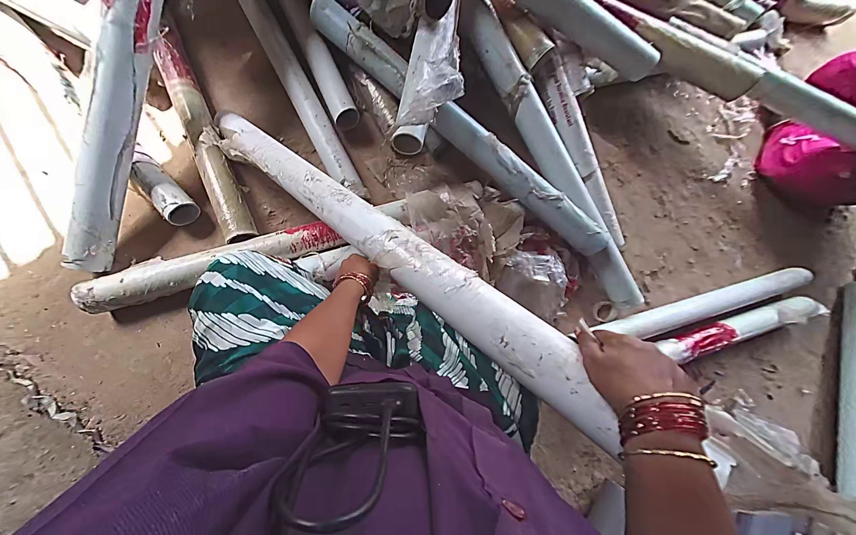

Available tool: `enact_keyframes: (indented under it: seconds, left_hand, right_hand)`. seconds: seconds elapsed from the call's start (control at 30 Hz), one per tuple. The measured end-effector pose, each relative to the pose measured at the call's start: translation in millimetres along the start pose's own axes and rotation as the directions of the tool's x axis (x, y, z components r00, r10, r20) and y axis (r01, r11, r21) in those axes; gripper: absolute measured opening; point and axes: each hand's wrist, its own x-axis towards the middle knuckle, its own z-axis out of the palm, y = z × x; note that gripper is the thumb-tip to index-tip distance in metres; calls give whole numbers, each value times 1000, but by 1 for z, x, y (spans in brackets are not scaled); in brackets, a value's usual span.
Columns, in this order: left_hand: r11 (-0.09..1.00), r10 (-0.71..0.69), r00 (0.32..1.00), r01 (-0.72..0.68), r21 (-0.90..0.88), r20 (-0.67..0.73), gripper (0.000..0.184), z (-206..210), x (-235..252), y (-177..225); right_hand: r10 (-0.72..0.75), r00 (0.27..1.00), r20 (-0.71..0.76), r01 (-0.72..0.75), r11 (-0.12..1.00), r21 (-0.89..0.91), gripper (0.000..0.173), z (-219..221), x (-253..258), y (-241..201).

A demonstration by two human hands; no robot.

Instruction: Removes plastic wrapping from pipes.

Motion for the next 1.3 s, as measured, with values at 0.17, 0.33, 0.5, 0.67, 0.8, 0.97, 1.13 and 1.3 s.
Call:
enact_keyframes:
  seconds: [0.17,0.33,0.5,0.67,0.8,0.97,1.13,1.3]
  left_hand:
    - [979,199,979,-200,25,52,29,-22,-28,-13]
    - [945,297,932,-256,-201,210,50,0,-40,10]
    - [959,162,978,-125,-255,129,40,12,-31,20]
    - [914,397,909,-379,-143,130,39,-11,-50,23]
    - [872,489,861,-479,-102,140,30,-39,-53,15]
    - [898,417,899,-384,-215,134,25,-32,-54,7]
    - [896,420,897,-385,-223,140,23,-36,-58,9]
    - [899,423,898,-399,-179,120,21,-33,-59,5]
  right_hand:
    - [-42,997,66,38,998,49,55,-7,23,12]
    - [-111,983,149,101,992,75,55,-12,57,19]
    - [-97,987,-129,113,986,122,52,-21,24,12]
    - [-364,822,-437,381,923,-51,37,-9,-38,0]
    - [-222,934,-279,234,972,8,29,-16,-35,9]
    - [-34,898,-440,122,977,174,48,-47,-37,42]
    - [158,691,-706,75,955,288,56,-69,-23,70]
    - [47,948,-316,96,902,422,59,-62,36,100]
